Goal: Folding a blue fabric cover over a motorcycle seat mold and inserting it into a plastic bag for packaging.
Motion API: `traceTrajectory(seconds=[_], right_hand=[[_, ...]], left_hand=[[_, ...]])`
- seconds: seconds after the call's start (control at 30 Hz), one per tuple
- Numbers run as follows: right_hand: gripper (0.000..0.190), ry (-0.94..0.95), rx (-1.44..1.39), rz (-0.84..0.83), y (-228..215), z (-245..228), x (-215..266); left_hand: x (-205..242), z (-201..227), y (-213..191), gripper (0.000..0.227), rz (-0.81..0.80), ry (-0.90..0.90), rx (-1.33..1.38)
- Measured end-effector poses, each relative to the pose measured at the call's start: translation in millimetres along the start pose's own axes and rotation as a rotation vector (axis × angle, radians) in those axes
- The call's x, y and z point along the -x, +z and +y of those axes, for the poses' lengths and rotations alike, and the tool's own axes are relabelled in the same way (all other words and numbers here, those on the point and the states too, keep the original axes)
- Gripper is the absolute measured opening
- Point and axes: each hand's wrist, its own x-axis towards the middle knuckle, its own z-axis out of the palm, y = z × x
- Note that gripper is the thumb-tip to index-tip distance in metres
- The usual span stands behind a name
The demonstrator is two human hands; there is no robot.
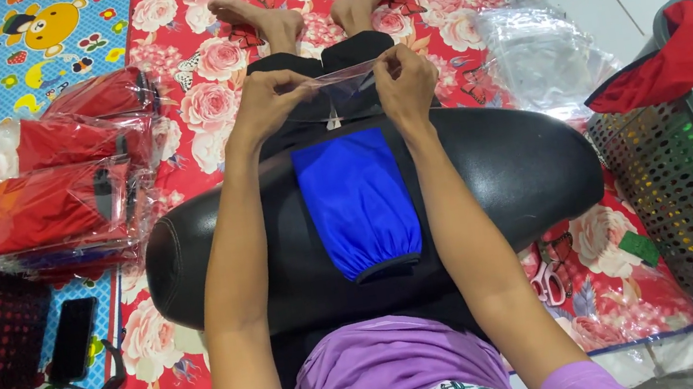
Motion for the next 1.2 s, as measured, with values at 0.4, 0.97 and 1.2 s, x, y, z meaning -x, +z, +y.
traceTrajectory(seconds=[0.4,0.97,1.2], right_hand=[[0.029,0.024,-0.343,-0.426,2.5,-16.5,12.2],[0.034,0.601,-0.982,-0.518,-9.0,-44.2,6.1],[0.036,0.588,-1.015,-0.546,-4.7,-43.7,10.6]], left_hand=[[-5.6,-20.3,-1.2,0.017,0.167,-0.059,-0.051],[2.0,13.8,31.2,0.022,0.011,0.115,-0.048],[-3.5,-3.8,34.5,0.033,-0.02,-0.005,-0.044]])
